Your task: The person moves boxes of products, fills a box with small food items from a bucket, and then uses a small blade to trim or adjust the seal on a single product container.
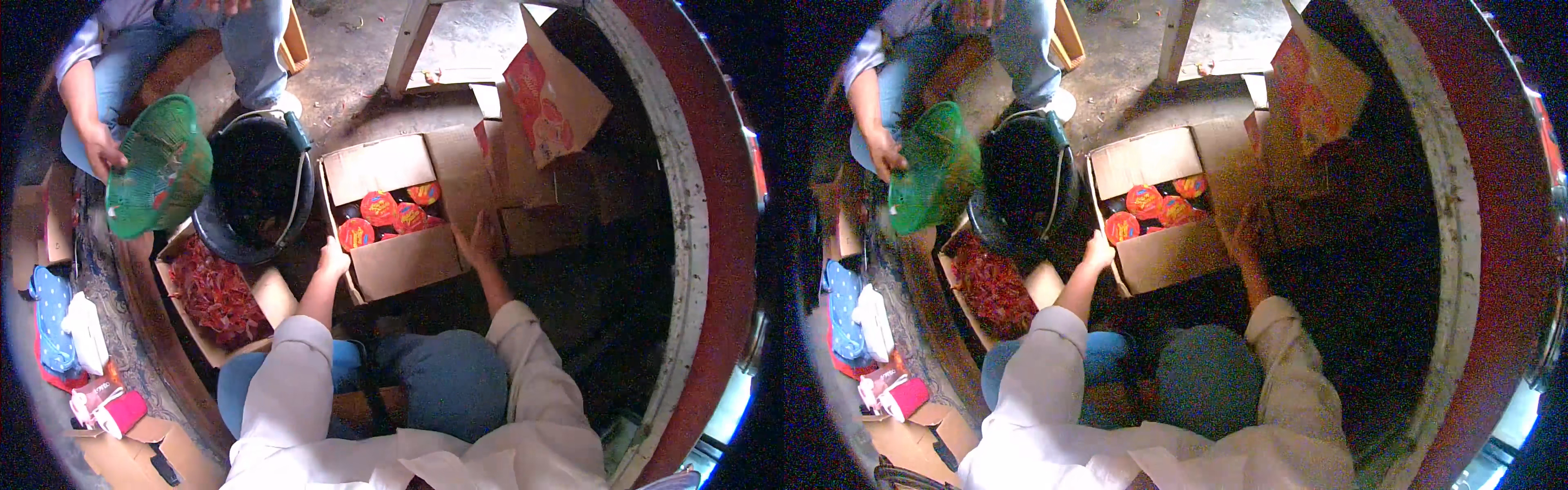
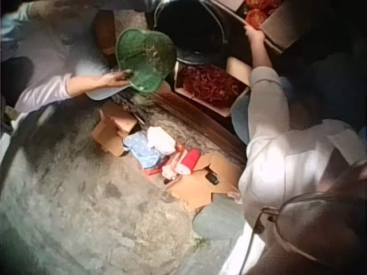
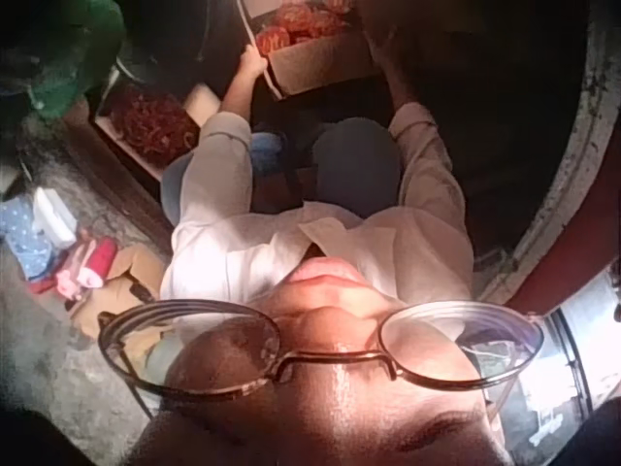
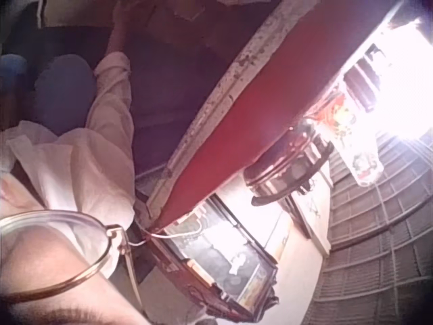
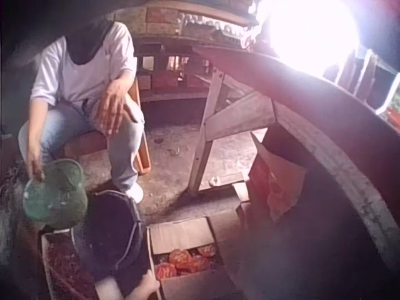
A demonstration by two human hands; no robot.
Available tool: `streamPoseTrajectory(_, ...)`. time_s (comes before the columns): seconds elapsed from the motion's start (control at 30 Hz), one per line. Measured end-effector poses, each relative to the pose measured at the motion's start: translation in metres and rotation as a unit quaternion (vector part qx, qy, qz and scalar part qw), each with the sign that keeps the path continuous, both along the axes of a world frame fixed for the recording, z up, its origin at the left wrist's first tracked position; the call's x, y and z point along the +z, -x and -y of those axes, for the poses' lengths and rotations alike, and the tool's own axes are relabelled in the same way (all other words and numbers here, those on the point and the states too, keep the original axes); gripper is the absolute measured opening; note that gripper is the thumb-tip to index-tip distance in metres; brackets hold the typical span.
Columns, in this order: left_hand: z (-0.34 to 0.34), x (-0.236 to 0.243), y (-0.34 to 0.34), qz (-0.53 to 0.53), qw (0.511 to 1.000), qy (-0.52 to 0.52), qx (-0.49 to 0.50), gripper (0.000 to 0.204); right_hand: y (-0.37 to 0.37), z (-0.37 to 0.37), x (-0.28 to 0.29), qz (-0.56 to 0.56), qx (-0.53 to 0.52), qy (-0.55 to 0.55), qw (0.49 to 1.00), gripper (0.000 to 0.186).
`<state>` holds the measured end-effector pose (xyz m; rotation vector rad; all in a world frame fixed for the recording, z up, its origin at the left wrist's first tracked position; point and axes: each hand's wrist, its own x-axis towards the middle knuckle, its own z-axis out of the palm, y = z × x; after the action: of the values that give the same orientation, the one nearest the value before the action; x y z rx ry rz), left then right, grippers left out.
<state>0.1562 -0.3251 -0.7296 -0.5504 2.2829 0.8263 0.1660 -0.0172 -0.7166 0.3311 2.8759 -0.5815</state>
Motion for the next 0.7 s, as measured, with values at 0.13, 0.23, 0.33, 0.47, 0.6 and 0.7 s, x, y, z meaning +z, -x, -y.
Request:
streamPoseTrajectory(0.13,-0.006,-0.012,0.000,-0.019,1.000,-0.020,-0.009,0.042,0.030,0.003,-0.015,0.099,-0.028,0.067,0.992,0.083)
streamPoseTrajectory(0.23,-0.001,-0.018,-0.001,0.009,0.999,-0.050,0.007,0.048,0.027,0.011,-0.028,0.155,-0.044,0.157,0.974,0.072)
streamPoseTrajectory(0.33,-0.001,-0.027,-0.001,0.002,0.999,-0.048,0.001,0.052,0.027,0.014,-0.048,0.138,-0.090,0.209,0.964,0.055)
streamPoseTrajectory(0.47,-0.012,-0.011,0.004,-0.004,0.997,-0.079,0.005,0.039,0.012,0.004,-0.070,0.002,-0.113,0.197,0.974,0.042)
streamPoseTrajectory(0.6,-0.002,-0.016,0.000,-0.046,0.996,-0.080,0.015,0.026,0.020,0.024,-0.061,-0.015,-0.146,0.157,0.977,0.039)
streamPoseTrajectory(0.7,-0.006,-0.019,0.003,-0.043,0.991,-0.118,0.044,0.020,0.028,0.024,-0.054,-0.074,-0.142,0.149,0.976,0.037)
